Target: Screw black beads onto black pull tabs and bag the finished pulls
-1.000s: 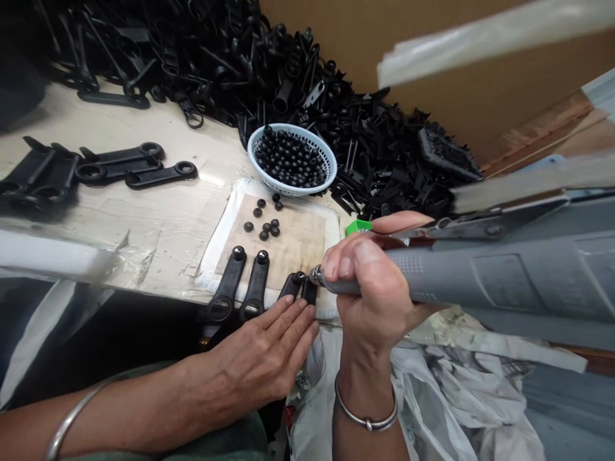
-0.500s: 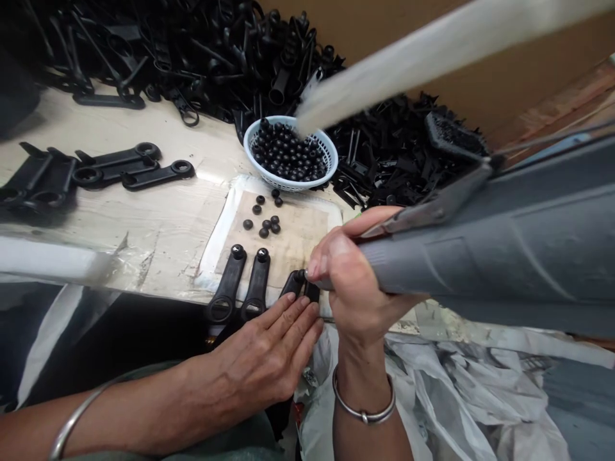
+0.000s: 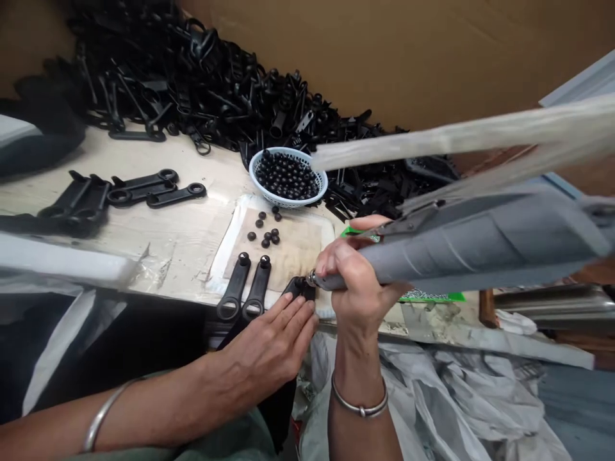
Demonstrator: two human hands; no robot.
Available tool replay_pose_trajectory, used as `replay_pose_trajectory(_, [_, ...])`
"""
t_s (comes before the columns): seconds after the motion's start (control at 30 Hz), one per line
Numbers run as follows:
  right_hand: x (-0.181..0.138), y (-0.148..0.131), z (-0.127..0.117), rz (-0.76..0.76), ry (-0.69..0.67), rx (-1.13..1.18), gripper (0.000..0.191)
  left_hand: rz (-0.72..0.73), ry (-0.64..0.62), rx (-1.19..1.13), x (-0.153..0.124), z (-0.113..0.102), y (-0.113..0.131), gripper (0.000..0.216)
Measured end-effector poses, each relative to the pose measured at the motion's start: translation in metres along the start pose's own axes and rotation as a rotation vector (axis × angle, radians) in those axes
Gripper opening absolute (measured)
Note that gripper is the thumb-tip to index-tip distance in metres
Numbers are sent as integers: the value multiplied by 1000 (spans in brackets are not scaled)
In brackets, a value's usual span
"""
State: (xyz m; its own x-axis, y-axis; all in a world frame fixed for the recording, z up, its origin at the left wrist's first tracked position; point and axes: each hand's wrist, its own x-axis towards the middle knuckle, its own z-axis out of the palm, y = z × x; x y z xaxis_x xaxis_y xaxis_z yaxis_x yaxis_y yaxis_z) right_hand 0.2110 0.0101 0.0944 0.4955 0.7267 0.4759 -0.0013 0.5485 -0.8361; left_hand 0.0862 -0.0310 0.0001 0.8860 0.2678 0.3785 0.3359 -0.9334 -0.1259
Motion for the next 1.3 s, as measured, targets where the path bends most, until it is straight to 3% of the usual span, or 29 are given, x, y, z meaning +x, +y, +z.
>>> replay_pose_trajectory(0.13, [2,-13,-2,-11,-67,-4,13,-20,11,21,0,2,3,53])
replay_pose_trajectory(0.23, [10,-26,-5,-58,-137,-1,16,-21,6,20,1,3,5,55])
replay_pose_trajectory(0.33, [13,-34,-10,-49,-31,-43,9,-34,3,20,3,2,8,54])
replay_pose_trajectory(0.4, [10,-35,-13,-46,66,-52,23,-47,2,20,4,0,10,51])
replay_pose_trajectory(0.53, [0,-32,-15,10,98,-70,11,-54,22,-33,5,-15,5,47])
replay_pose_trajectory(0.6, [-3,-31,-13,24,113,-62,15,-14,28,-64,2,-27,-4,46])
replay_pose_trajectory(0.73, [-2,-30,-7,-36,134,-50,24,5,30,-71,-14,-39,-30,44])
replay_pose_trajectory(0.93, [1,-22,4,-23,155,-35,23,-123,1,-21,-46,-24,-57,48])
replay_pose_trajectory(1.1, [2,-18,26,-20,139,8,25,-108,56,-2,-50,-15,-55,45])
replay_pose_trajectory(1.2, [2,-14,38,21,131,32,10,-85,10,10,-51,-14,-51,49])
replay_pose_trajectory(1.3, [1,-9,46,36,133,36,19,-69,-26,17,-53,-16,-49,50])
